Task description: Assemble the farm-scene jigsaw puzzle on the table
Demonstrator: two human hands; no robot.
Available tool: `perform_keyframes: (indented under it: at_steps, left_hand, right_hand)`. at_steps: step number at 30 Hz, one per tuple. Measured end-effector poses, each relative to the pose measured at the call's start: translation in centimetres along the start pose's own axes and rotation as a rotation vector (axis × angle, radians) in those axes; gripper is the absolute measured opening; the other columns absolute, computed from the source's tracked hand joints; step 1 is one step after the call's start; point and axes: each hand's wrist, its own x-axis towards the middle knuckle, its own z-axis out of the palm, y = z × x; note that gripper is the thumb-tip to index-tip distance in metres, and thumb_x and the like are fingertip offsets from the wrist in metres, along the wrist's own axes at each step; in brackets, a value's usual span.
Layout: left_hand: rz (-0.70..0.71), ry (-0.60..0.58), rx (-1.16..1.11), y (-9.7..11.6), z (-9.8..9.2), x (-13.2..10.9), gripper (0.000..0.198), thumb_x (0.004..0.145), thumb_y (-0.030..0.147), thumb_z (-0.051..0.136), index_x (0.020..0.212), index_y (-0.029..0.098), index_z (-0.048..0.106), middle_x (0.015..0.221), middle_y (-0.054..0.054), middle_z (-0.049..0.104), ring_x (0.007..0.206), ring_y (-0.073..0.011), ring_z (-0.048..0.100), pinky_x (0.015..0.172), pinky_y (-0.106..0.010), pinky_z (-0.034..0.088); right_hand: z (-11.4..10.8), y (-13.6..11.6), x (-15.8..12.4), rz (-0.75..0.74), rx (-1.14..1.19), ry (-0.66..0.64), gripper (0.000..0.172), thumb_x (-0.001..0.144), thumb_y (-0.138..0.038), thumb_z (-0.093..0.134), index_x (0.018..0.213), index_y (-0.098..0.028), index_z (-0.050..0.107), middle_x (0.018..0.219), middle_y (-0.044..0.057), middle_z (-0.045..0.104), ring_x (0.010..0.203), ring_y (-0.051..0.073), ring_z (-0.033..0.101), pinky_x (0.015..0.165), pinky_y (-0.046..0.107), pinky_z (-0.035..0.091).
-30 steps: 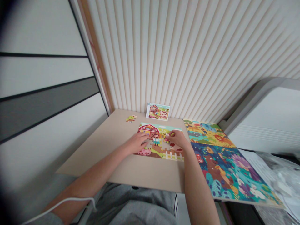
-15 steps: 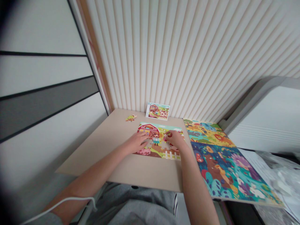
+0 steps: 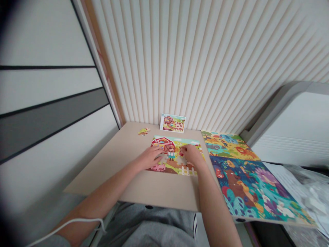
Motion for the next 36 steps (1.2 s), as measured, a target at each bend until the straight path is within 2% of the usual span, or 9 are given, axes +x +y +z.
perform_keyframes:
  at_steps: [3, 5, 9, 13, 17, 22, 25, 28, 36]
  left_hand:
    - [-0.037, 0.048, 0.04, -0.9, -0.3, 0.1, 0.027, 0.093, 0.022, 0.054, 0.118, 0.024, 0.064, 0.116, -0.008, 0.066, 0.111, -0.0232, 0.061, 0.099, -0.039, 0.048]
    - [-0.127, 0.106, 0.106, -2.4, -0.8, 0.2, 0.029, 0.094, 0.022, 0.052, 0.12, 0.023, 0.064, 0.119, -0.009, 0.066, 0.113, -0.0237, 0.06, 0.102, -0.039, 0.047]
    - [-0.374, 0.21, 0.266, -6.7, -2.0, 0.3, 0.037, 0.093, 0.02, 0.049, 0.128, 0.015, 0.06, 0.134, -0.015, 0.059, 0.127, -0.0268, 0.053, 0.111, -0.041, 0.039]
    - [-0.511, 0.138, 0.281, -9.6, -2.2, 0.1, 0.046, 0.095, 0.025, 0.046, 0.14, 0.014, 0.051, 0.144, -0.017, 0.054, 0.135, -0.0277, 0.047, 0.111, -0.044, 0.037]
    - [-0.568, 0.071, 0.286, -9.5, -2.3, 0.1, 0.044, 0.097, 0.029, 0.043, 0.139, 0.02, 0.052, 0.143, -0.012, 0.056, 0.134, -0.0267, 0.048, 0.11, -0.045, 0.037]
    - [-0.614, 0.127, 0.378, -8.2, -3.1, 0.0, 0.036, 0.099, 0.033, 0.039, 0.121, 0.019, 0.064, 0.114, -0.015, 0.066, 0.114, -0.0312, 0.058, 0.099, -0.046, 0.042]
    - [-0.64, 0.173, 0.408, -8.2, -3.0, 0.0, 0.037, 0.098, 0.038, 0.044, 0.123, 0.018, 0.063, 0.121, -0.017, 0.062, 0.119, -0.033, 0.054, 0.099, -0.046, 0.041]
    - [-0.692, 0.153, 0.4, -8.7, -2.7, 0.0, 0.041, 0.097, 0.044, 0.046, 0.121, 0.018, 0.065, 0.126, -0.017, 0.059, 0.119, -0.0332, 0.053, 0.1, -0.046, 0.041]
    - [-0.723, 0.105, 0.362, -9.5, -2.9, 0.0, 0.042, 0.09, 0.051, 0.056, 0.11, 0.018, 0.071, 0.114, -0.015, 0.066, 0.11, -0.0314, 0.059, 0.092, -0.041, 0.047]
  right_hand:
    - [-0.7, 0.7, 0.1, 0.043, 0.059, 0.201, 0.031, 0.095, -0.027, 0.05, 0.109, -0.021, 0.077, 0.104, 0.01, 0.077, 0.093, 0.022, 0.07, 0.078, 0.026, 0.047]
    - [-1.0, 1.0, 0.1, 0.077, 0.07, 0.269, 0.033, 0.096, -0.03, 0.048, 0.113, -0.02, 0.076, 0.106, 0.01, 0.077, 0.095, 0.023, 0.07, 0.08, 0.027, 0.047]
    - [-0.8, 0.5, -0.1, 0.097, 0.067, 0.243, 0.031, 0.095, -0.031, 0.051, 0.11, -0.021, 0.076, 0.103, 0.01, 0.077, 0.093, 0.023, 0.07, 0.078, 0.027, 0.046]
    - [-0.5, -0.2, -0.3, 0.096, 0.068, 0.208, 0.029, 0.094, -0.029, 0.052, 0.106, -0.023, 0.078, 0.098, 0.01, 0.078, 0.091, 0.023, 0.071, 0.077, 0.026, 0.046]
    - [-0.6, -0.3, -0.4, 0.095, 0.055, 0.202, 0.03, 0.095, -0.029, 0.05, 0.105, -0.022, 0.078, 0.096, 0.011, 0.078, 0.092, 0.023, 0.071, 0.077, 0.025, 0.045]
    - [-0.6, 0.0, -0.3, 0.1, 0.043, 0.206, 0.031, 0.096, -0.031, 0.049, 0.104, -0.022, 0.077, 0.097, 0.011, 0.078, 0.093, 0.023, 0.07, 0.076, 0.025, 0.044]
    - [-0.5, 0.2, -0.2, 0.115, 0.038, 0.214, 0.031, 0.095, -0.03, 0.049, 0.106, -0.022, 0.077, 0.098, 0.011, 0.078, 0.092, 0.022, 0.07, 0.076, 0.025, 0.044]
    - [-0.6, 0.4, -0.2, 0.133, 0.028, 0.236, 0.033, 0.096, -0.031, 0.049, 0.109, -0.021, 0.077, 0.1, 0.011, 0.078, 0.094, 0.023, 0.07, 0.077, 0.026, 0.045]
    - [-1.2, 0.8, -0.2, 0.182, 0.038, 0.288, 0.034, 0.096, -0.032, 0.049, 0.111, -0.02, 0.077, 0.102, 0.013, 0.077, 0.093, 0.025, 0.07, 0.079, 0.03, 0.046]
